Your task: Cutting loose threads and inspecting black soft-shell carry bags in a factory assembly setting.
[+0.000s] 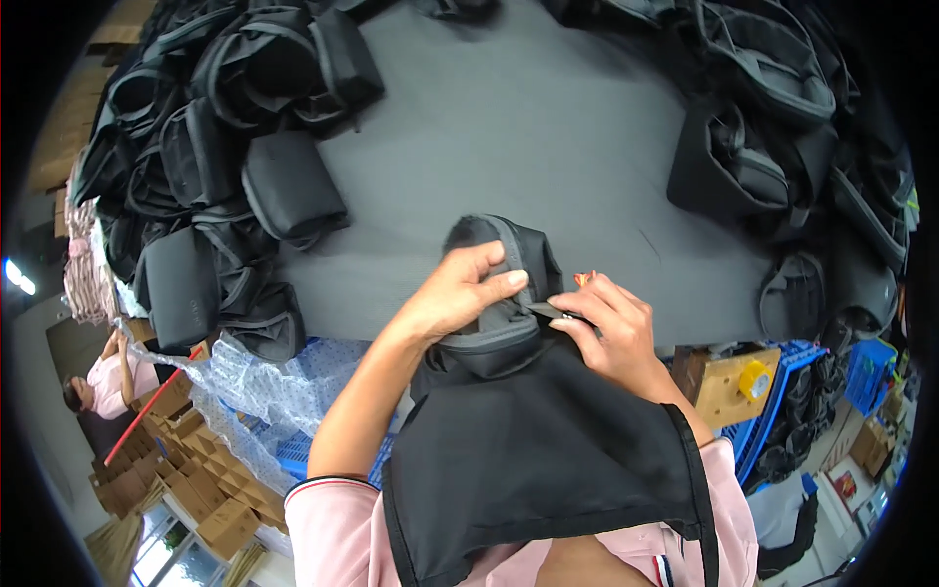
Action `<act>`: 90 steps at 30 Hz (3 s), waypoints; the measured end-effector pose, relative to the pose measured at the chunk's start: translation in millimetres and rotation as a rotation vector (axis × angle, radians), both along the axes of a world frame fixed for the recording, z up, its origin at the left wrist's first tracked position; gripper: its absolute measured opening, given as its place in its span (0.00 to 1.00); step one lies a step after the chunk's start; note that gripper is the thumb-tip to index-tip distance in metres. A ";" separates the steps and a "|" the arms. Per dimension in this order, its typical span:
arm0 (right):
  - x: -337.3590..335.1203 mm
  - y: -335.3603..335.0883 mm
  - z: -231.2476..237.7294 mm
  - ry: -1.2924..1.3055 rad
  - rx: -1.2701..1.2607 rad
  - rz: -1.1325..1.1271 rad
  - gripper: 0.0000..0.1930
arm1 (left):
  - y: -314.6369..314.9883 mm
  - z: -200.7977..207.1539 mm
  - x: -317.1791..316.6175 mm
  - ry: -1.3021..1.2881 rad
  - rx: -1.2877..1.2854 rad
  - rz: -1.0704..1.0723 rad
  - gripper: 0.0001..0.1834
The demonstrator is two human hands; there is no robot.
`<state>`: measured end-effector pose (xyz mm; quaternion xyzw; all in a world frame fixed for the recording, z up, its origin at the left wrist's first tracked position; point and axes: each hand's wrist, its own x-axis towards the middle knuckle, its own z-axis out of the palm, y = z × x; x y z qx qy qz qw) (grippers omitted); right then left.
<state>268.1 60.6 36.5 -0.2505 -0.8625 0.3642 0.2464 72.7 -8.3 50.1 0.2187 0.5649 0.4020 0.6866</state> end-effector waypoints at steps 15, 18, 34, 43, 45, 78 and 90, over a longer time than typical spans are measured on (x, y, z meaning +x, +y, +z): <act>-5.3 9.1 15.5 0.077 -0.663 -0.132 0.11 | -25.7 -16.5 -6.9 -0.319 -0.060 0.485 0.12; -0.9 8.2 11.1 0.156 -0.619 -0.174 0.12 | -30.1 35.8 -43.2 0.027 0.256 0.662 0.08; 41.2 77.4 25.2 0.120 -0.068 -0.592 0.04 | -128.0 91.5 -253.3 1.908 0.034 0.894 0.29; 51.5 140.1 32.8 -0.162 0.264 -0.684 0.12 | 13.4 71.8 -125.3 1.772 0.561 0.380 0.23; 71.8 139.5 44.1 -0.176 0.309 -0.784 0.12 | 20.5 67.5 -98.5 1.684 0.646 0.225 0.23; -26.5 60.1 -5.4 0.338 -0.122 -0.280 0.09 | -16.5 9.8 -52.3 0.906 0.495 -0.600 0.13; -66.7 -1.9 -36.8 0.185 -1.239 0.034 0.12 | -10.5 -6.9 -13.5 0.370 -0.230 0.330 0.38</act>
